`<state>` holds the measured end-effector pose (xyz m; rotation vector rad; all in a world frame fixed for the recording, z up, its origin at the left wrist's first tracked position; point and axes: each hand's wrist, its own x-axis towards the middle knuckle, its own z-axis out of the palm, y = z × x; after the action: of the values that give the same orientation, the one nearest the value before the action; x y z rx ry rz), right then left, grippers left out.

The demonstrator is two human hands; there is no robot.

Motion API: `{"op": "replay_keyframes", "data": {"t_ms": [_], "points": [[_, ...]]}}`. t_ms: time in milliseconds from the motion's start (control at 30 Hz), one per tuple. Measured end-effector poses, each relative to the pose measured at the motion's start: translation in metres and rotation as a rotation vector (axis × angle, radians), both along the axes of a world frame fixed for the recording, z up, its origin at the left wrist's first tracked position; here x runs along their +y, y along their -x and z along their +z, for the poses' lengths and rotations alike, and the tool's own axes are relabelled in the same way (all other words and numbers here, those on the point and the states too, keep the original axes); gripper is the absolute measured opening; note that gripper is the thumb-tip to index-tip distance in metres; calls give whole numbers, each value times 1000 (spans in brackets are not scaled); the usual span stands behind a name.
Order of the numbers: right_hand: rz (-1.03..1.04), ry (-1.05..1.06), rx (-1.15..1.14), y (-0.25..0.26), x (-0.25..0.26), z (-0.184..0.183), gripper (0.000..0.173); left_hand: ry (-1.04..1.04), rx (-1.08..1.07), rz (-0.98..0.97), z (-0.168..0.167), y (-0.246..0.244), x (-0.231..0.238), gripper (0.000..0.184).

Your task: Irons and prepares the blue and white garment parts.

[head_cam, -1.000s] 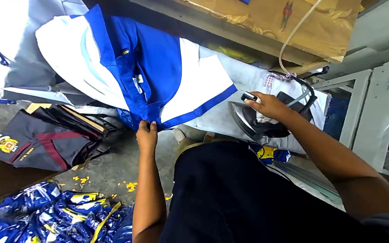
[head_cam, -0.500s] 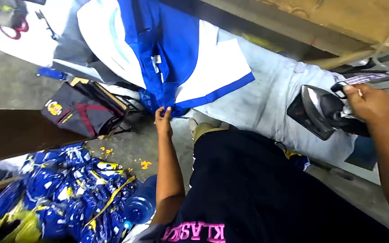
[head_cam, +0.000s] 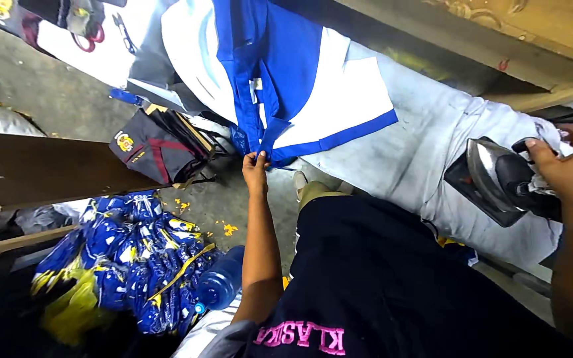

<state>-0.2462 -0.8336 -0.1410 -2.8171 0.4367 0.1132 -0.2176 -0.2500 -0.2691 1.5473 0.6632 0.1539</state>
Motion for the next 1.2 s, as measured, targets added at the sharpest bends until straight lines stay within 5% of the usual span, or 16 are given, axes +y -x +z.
{"op": "replay_keyframes", "data": {"t_ms": [133, 300, 400, 567, 733, 1033, 1133, 1200], "points": [[134, -155, -155, -18, 95, 9, 50, -22, 76, -67, 12, 4, -2, 31], [548, -323, -63, -40, 235, -61, 61, 88, 89, 44, 65, -12, -13, 14], [662, -315, -228, -67, 280, -106, 48, 126, 58, 68, 100, -21, -15, 6], [611, -216, -308, -104, 267, -121, 24, 196, -7, 94, 141, -30, 5, 4], [686, -159, -130, -90, 259, -118, 27, 258, -32, 118, 147, -36, 36, 6], [690, -58, -199, -75, 273, -118, 20, 284, -61, -20, 142, -46, 76, 3], [698, -96, -191, -72, 280, -110, 20, 148, -59, -94, 140, -45, 93, 3], [692, -95, -177, -70, 285, -98, 19, -116, -8, -171, 135, -44, 107, 22]]}}
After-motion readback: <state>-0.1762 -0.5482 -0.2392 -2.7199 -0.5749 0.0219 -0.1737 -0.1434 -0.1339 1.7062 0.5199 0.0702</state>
